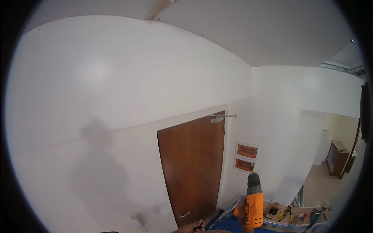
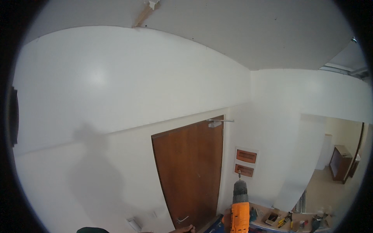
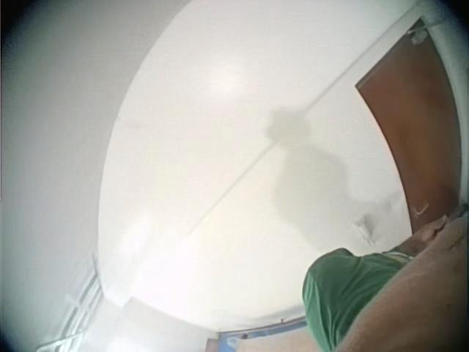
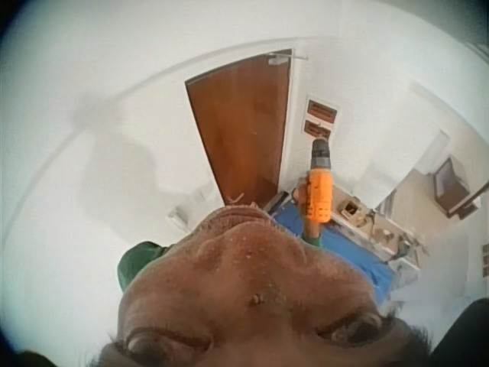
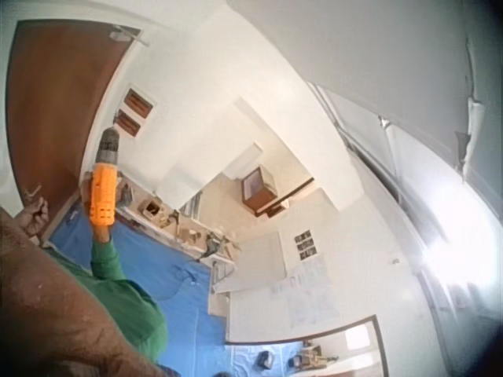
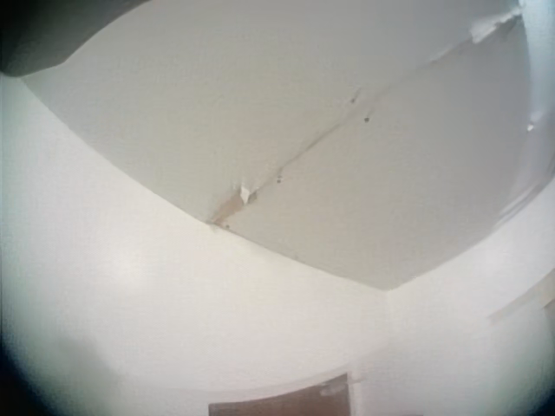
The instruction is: The person uses a cordless drill to drive screws into ceiling panels, securing them to the ceiling framework. The person repeatedly positions screws and operates the drill overhead while standing on a scaffold.
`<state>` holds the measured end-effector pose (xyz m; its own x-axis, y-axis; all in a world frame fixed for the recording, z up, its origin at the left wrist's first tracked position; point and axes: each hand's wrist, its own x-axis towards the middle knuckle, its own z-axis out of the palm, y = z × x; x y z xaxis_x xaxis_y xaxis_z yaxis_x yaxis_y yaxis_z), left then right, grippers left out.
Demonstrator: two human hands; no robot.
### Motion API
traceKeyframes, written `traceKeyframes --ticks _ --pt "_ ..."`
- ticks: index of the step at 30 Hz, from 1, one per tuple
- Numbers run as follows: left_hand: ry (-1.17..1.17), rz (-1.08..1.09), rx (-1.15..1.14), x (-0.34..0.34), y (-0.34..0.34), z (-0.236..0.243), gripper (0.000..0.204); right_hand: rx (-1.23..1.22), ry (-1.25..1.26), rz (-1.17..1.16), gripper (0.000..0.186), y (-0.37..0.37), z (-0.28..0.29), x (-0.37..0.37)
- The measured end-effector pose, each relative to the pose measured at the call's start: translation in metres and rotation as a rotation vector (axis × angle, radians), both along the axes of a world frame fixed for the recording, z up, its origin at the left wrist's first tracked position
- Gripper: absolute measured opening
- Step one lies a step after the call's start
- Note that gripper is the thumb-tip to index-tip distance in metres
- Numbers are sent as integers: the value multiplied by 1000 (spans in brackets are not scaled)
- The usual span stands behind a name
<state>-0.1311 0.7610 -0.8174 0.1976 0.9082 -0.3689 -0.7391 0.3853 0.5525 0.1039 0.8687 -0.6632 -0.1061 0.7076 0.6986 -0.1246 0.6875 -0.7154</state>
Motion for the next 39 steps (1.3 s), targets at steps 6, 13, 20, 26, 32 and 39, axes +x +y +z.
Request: traceKeyframes --ticks 6,13,20,26,32,39 --pt "-3 -2 -32 -3 2 -8 28 17 -77 32 26 -8 5 -6" --pt "35 29 8 -15 11 11 27 39 -162 32 25 -21 11 -1" --pt "297 335 428 -34 26 195 19 163 -331 -96 24 -20 26 6" --pt "239 283 783 3 29 384 23 179 7 225 16 -3 90 -12" --pt "420 367 947 7 7 434 28 13 -27 565 16 3 113 -50" --pt "498 499 904 5 0 425 33 -321 320 1196 17 -11 123 -73"
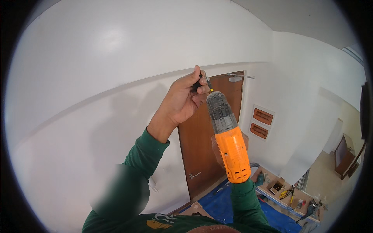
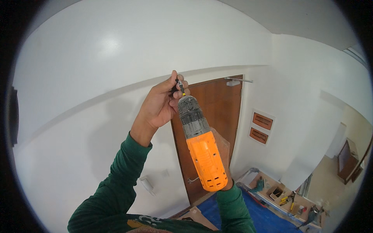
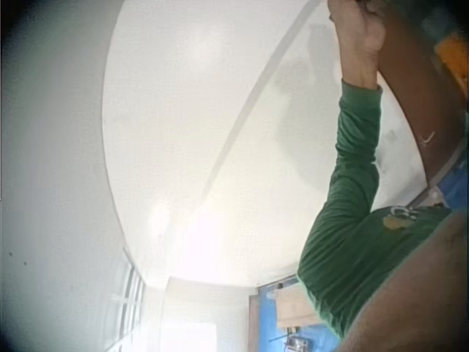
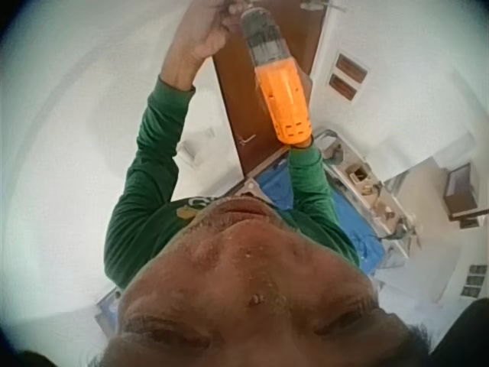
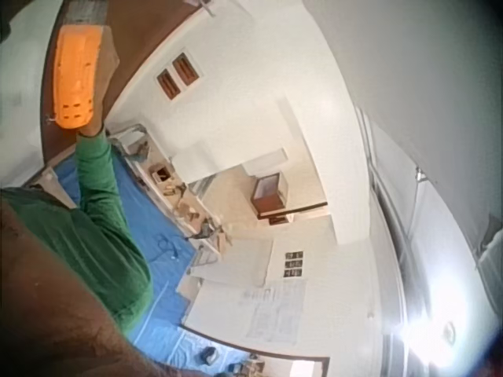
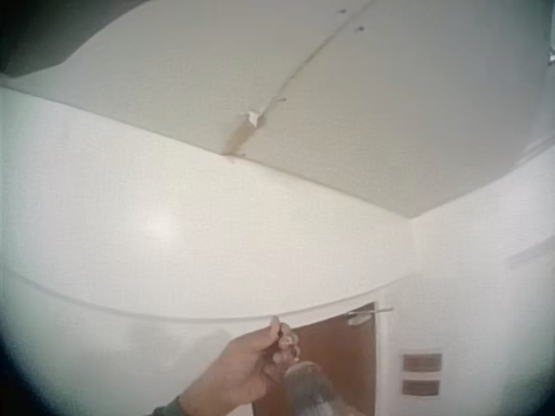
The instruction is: The person uses a cordless drill to drive screws into ceiling panels, securing them to the ceiling framework. The person repeatedly positions screws and operates the drill overhead while standing on a scaffold.
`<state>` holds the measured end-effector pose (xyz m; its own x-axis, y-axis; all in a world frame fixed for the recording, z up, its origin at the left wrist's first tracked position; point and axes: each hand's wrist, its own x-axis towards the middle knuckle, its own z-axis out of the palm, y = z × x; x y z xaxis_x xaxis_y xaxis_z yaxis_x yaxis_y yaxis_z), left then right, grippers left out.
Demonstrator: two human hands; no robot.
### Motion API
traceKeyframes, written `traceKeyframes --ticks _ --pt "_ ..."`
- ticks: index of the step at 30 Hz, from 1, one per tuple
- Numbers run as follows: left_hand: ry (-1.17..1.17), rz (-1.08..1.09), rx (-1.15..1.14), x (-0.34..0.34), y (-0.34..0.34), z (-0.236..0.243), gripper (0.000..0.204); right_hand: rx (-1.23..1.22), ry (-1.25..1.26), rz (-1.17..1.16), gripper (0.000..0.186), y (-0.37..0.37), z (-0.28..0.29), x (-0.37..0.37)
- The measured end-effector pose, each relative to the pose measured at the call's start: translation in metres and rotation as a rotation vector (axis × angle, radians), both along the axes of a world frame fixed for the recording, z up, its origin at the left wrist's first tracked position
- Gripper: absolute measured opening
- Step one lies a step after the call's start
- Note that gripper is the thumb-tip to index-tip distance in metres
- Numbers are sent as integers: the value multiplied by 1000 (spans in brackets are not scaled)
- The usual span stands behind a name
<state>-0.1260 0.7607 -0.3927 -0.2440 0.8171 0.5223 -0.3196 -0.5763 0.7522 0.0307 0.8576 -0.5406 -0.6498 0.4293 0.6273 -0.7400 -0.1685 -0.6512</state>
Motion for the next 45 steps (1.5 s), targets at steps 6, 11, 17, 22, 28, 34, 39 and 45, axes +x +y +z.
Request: traceKeyframes --ticks 6,11,17,22,28,34,39,45 --pt "83 64 -6 -19 -12 3 34 273 -9 -386 20 -3 -7 -38" --pt "142 140 -18 -8 -24 10 33 482 36 -648 18 -12 -1 -41" --pt "269 177 7 -7 -37 20 33 591 162 -792 20 -34 11 -36" --pt "274 264 45 6 -48 39 35 789 161 -1151 29 -41 37 -45" --pt "404 469 170 -6 -65 90 32 887 281 -1372 34 -41 94 -75" --pt "533 709 310 -25 -70 159 31 866 462 -1266 34 -34 164 -116" --pt "632 801 319 -48 -77 223 32 932 545 -1267 41 -24 229 -147" --pt "567 807 435 -73 -65 270 34 919 568 -1218 47 -24 279 -164"
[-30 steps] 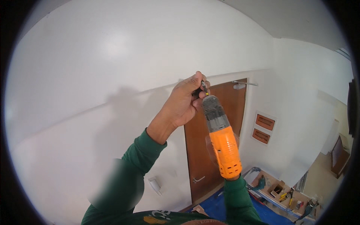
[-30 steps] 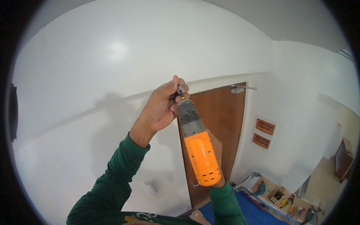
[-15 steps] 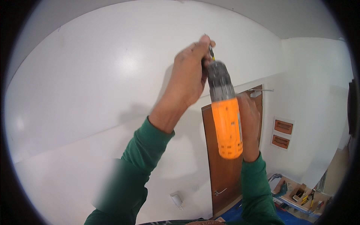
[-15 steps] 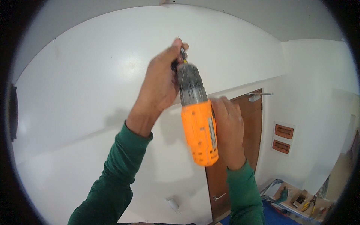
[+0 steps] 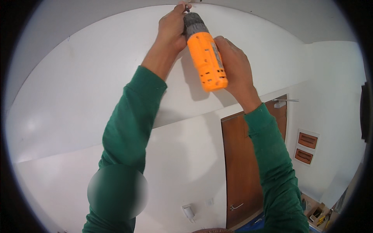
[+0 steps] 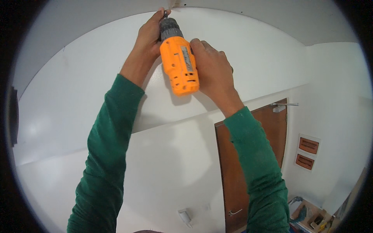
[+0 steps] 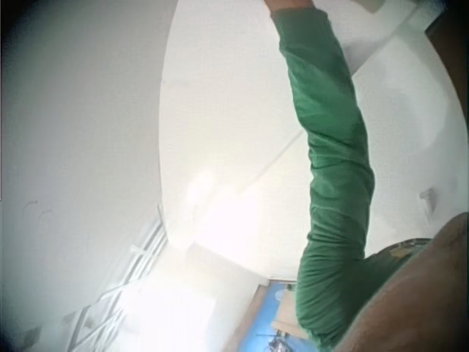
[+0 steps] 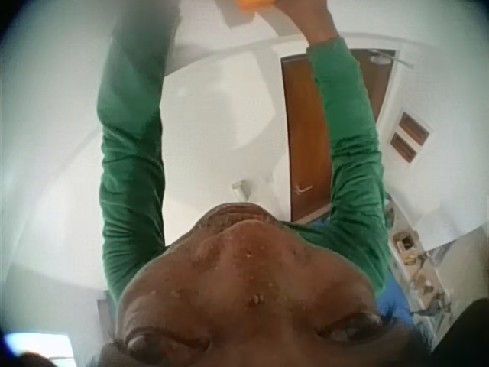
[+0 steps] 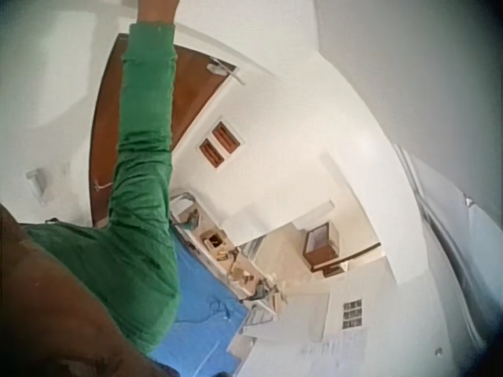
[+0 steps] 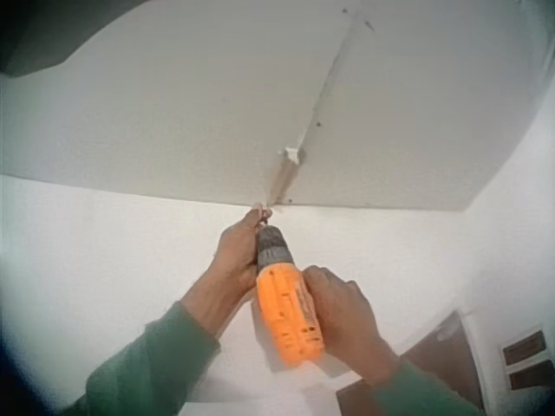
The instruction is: The person uses a cordless drill to drive screws into ceiling panels, securing them to the ceiling framework. The person repeatedly positions screws and operates the drill overhead while standing on a scaffold.
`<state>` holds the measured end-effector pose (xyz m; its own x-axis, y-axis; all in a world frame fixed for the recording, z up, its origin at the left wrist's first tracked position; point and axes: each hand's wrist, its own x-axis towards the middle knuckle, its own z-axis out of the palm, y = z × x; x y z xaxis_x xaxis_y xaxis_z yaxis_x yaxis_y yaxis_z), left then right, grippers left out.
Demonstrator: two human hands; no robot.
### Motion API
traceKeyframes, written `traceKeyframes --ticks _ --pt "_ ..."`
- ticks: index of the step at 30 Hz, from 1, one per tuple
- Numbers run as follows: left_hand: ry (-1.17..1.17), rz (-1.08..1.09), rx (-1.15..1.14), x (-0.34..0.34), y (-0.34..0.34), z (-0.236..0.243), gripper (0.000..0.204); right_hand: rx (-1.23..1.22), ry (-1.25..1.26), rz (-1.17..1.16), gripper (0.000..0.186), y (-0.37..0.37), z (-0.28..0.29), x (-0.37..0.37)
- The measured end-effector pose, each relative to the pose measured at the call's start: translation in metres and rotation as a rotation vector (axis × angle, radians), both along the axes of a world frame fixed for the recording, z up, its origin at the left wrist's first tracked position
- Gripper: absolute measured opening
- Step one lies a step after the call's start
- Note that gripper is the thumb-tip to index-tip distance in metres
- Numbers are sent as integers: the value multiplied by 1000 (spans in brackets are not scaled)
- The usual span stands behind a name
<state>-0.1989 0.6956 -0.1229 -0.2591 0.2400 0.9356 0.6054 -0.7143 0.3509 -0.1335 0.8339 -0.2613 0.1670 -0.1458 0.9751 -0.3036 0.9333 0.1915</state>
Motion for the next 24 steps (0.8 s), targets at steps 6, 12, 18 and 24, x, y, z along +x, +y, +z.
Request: traceKeyframes --ticks 6,12,18,24 --pt "-65 27 -84 -12 14 19 37 -76 82 64 46 -6 12 -6" --pt "-174 -98 -60 -12 27 -11 27 -87 73 35 42 -2 -3 14" --pt "-454 -607 91 8 62 -181 20 -152 -245 219 31 17 -130 61" --pt "-1561 -1301 -79 36 53 -491 21 -424 -540 -309 22 15 -317 114"
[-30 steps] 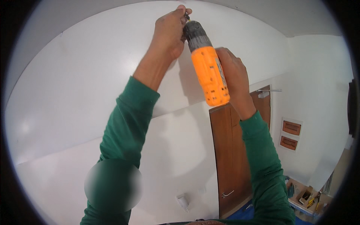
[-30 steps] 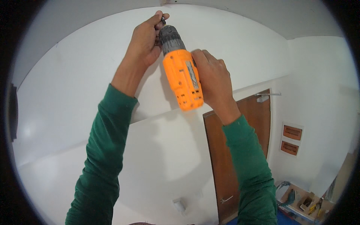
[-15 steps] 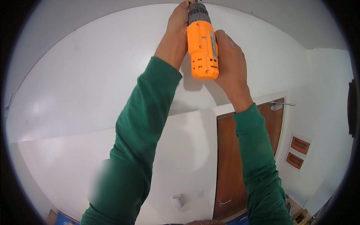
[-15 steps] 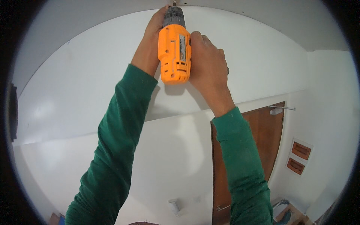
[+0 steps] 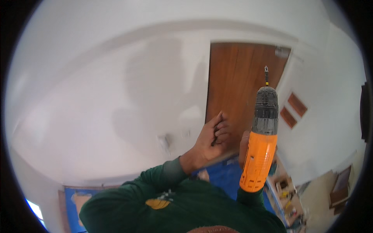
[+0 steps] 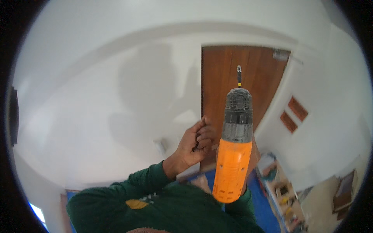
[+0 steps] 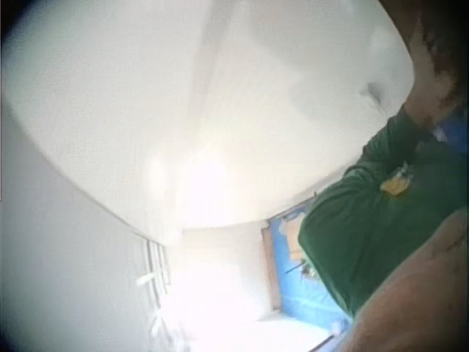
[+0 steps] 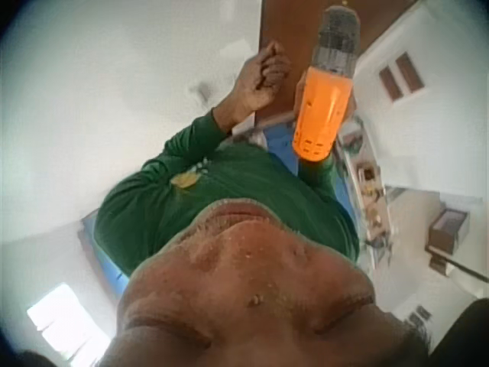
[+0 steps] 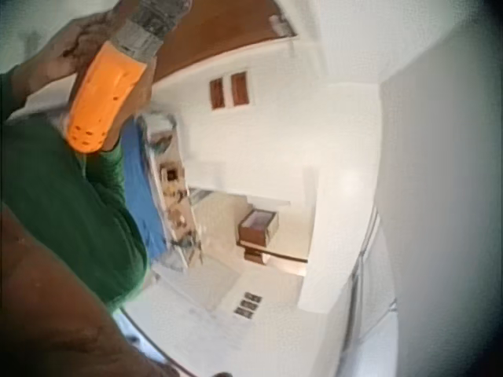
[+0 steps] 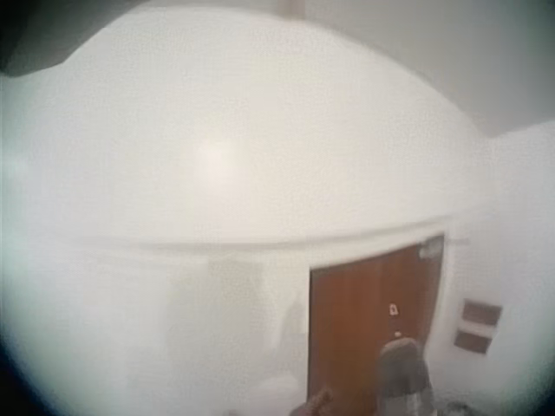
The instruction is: The person uses a cordless drill to drive screws into ceiling panels, securing them to the ceiling framework. The person repeatedly positions screws and operates the drill overhead while standing on a scaffold.
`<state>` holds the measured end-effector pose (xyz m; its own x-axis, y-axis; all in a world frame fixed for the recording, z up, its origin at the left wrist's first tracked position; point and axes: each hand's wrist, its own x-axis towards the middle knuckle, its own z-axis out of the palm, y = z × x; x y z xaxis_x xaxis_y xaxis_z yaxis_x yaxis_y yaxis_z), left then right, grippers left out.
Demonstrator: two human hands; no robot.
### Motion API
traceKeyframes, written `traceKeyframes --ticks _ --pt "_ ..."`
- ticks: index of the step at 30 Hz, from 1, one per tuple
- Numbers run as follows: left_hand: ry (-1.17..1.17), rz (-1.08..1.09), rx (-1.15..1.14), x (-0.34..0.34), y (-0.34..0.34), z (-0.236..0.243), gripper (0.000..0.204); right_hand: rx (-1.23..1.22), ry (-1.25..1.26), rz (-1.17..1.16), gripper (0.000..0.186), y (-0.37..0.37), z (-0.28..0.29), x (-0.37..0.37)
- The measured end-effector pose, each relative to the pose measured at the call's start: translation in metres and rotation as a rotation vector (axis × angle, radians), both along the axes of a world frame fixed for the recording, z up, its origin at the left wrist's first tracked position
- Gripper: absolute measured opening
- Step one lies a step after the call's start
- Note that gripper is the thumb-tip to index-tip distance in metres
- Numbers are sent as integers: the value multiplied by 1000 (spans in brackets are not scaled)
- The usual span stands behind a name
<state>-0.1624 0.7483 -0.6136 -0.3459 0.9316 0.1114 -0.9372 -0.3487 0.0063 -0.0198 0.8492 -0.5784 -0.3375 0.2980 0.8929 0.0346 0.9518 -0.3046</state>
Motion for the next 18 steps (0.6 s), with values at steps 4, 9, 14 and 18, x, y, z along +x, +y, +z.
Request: traceKeyframes --ticks 4,9,14,18 --pt "-300 -27 -405 14 -38 -184 25 -410 -219 117 17 -1 -44 27" --pt "-354 -236 -438 -12 -87 -283 23 -810 -16 504 21 53 -120 17" --pt "290 -287 -761 -19 -112 -308 20 -554 -22 396 24 44 -104 -5" --pt "695 -304 -1204 -1 -85 -192 29 -609 -2 535 24 52 -87 -25"
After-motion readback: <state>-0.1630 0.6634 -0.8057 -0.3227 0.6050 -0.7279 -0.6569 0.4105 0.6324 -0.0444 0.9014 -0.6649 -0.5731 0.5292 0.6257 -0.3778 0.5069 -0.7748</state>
